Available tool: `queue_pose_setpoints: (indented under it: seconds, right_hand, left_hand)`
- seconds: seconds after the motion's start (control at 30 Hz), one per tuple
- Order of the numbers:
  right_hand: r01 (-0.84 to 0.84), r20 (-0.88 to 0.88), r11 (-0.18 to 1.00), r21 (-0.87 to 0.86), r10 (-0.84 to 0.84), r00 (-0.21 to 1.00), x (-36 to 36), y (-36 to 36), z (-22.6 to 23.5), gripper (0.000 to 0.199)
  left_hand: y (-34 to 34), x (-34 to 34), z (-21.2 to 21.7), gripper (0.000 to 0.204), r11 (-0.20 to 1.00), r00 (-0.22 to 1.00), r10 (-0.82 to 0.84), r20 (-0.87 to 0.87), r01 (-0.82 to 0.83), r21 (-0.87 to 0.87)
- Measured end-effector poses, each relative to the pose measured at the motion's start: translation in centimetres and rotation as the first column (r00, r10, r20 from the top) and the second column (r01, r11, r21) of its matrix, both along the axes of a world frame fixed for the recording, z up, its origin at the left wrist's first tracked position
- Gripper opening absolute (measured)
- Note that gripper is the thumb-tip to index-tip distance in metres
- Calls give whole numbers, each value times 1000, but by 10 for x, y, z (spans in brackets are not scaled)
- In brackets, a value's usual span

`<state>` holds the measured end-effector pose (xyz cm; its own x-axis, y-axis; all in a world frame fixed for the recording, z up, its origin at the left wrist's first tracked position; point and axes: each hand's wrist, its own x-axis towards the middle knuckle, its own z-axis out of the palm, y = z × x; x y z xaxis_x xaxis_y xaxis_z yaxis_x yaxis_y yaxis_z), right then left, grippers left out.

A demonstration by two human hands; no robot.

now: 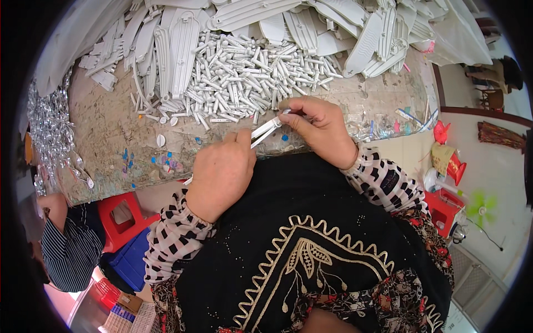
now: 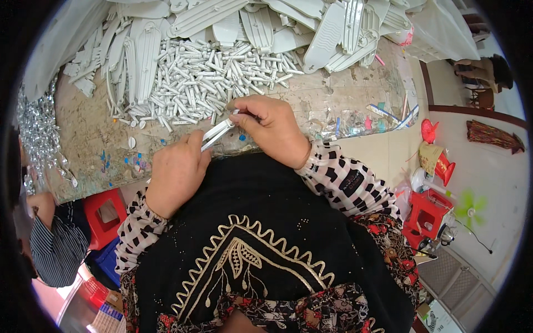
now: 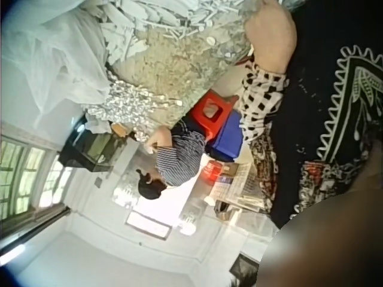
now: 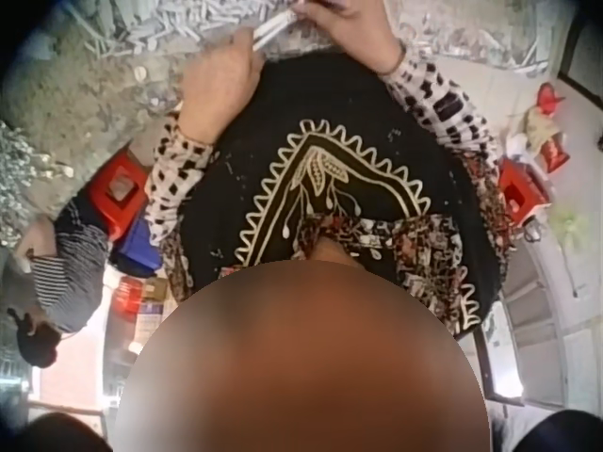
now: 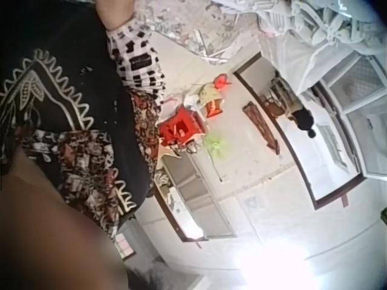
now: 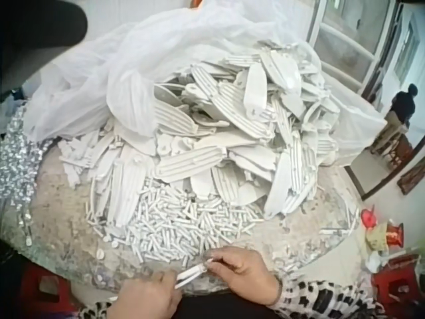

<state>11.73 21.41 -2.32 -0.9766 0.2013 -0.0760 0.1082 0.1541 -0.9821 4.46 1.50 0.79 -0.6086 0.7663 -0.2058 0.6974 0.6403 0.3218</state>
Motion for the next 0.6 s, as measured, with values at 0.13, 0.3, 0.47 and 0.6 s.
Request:
queue_pose_setpoints:
  seconds: [0.13, 0.3, 0.47, 0.6]
  right_hand:
    - [-2, -130, 963, 271, 39, 991, 1, -2, 1, 21]
    - [-7, -329, 739, 673, 308, 893, 5, -3, -1, 28]
    - [-92, -250, 704, 704, 367, 896, -7, 6, 19, 25]
    - [-80, -267, 842, 534, 258, 929, -32, 6, 30, 22]
  left_hand:
    - [0, -2, -1, 19, 999, 1000, -27, -7, 28, 43]
    - [-1, -3, 0, 15, 995, 998, -54, -36, 56, 84]
    - [-5, -4, -6, 21, 995, 998, -66, -20, 67, 78]
    - [-9, 1, -7, 11, 976, 981, -139, -137, 160, 150]
